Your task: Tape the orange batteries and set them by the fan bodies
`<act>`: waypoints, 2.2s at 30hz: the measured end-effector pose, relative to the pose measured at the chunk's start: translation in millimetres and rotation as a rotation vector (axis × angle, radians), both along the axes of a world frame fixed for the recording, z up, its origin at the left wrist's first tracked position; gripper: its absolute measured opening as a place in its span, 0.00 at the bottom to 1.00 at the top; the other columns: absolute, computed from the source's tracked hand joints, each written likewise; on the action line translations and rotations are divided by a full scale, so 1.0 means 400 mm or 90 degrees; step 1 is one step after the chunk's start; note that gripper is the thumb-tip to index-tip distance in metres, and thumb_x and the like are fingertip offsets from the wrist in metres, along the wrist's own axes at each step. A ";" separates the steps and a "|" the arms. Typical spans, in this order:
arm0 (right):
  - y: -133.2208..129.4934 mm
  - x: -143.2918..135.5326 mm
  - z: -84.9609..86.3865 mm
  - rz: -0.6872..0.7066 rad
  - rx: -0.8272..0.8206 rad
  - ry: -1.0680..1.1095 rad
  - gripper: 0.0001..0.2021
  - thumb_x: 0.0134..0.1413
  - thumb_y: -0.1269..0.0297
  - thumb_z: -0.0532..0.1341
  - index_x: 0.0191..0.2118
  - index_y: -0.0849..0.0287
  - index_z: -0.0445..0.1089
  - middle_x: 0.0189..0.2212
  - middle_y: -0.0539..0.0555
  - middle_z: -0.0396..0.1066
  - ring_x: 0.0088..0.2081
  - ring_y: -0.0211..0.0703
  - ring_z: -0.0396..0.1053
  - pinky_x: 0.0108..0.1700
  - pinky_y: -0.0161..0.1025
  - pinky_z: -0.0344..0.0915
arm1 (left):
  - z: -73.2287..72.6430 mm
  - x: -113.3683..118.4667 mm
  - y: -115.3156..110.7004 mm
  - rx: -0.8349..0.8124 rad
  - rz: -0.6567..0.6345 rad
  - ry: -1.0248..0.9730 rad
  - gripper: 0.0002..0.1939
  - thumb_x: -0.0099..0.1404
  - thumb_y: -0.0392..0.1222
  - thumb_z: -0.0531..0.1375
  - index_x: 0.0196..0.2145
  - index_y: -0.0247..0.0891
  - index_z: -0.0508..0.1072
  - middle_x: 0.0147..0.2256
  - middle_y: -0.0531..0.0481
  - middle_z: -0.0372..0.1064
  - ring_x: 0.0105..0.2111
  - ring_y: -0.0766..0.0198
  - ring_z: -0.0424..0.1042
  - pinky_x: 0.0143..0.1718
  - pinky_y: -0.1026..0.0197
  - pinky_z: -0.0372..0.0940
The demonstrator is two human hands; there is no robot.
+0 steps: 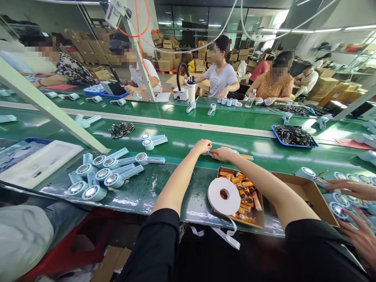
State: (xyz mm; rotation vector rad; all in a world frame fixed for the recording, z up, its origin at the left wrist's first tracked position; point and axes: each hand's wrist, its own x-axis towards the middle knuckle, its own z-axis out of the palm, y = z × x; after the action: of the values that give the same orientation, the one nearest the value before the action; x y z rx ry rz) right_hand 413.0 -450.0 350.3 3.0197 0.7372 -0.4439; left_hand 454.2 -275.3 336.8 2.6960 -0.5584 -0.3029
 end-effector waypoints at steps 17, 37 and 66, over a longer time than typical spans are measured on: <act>-0.294 -0.550 0.063 -0.199 0.720 -0.081 0.17 0.65 0.49 0.62 0.42 0.57 0.82 0.39 0.58 0.83 0.40 0.48 0.80 0.42 0.41 0.77 | 0.068 -0.594 0.063 -0.071 -0.456 -0.159 0.30 0.64 0.44 0.69 0.61 0.42 0.70 0.62 0.42 0.69 0.66 0.45 0.62 0.67 0.41 0.59; -0.245 -0.466 0.032 -0.058 0.295 -0.208 0.21 0.65 0.71 0.60 0.62 0.58 0.73 0.59 0.61 0.76 0.60 0.55 0.71 0.64 0.55 0.66 | -0.022 -0.718 0.110 -0.274 -0.061 -0.449 0.35 0.63 0.29 0.65 0.65 0.44 0.64 0.58 0.40 0.70 0.67 0.41 0.60 0.64 0.36 0.66; -0.104 -0.625 0.005 -0.508 1.271 0.051 0.28 0.44 0.52 0.77 0.51 0.55 0.78 0.49 0.59 0.81 0.53 0.56 0.78 0.56 0.51 0.77 | 0.047 -0.765 0.062 -0.096 -0.155 -0.536 0.43 0.69 0.33 0.64 0.75 0.53 0.53 0.47 0.49 0.79 0.46 0.49 0.60 0.68 0.38 0.54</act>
State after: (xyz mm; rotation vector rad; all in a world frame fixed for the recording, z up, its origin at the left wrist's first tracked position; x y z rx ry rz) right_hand 163.2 -491.5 352.4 4.9892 -0.8185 0.8735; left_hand 148.1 -250.7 355.8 2.5096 -1.0809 0.8217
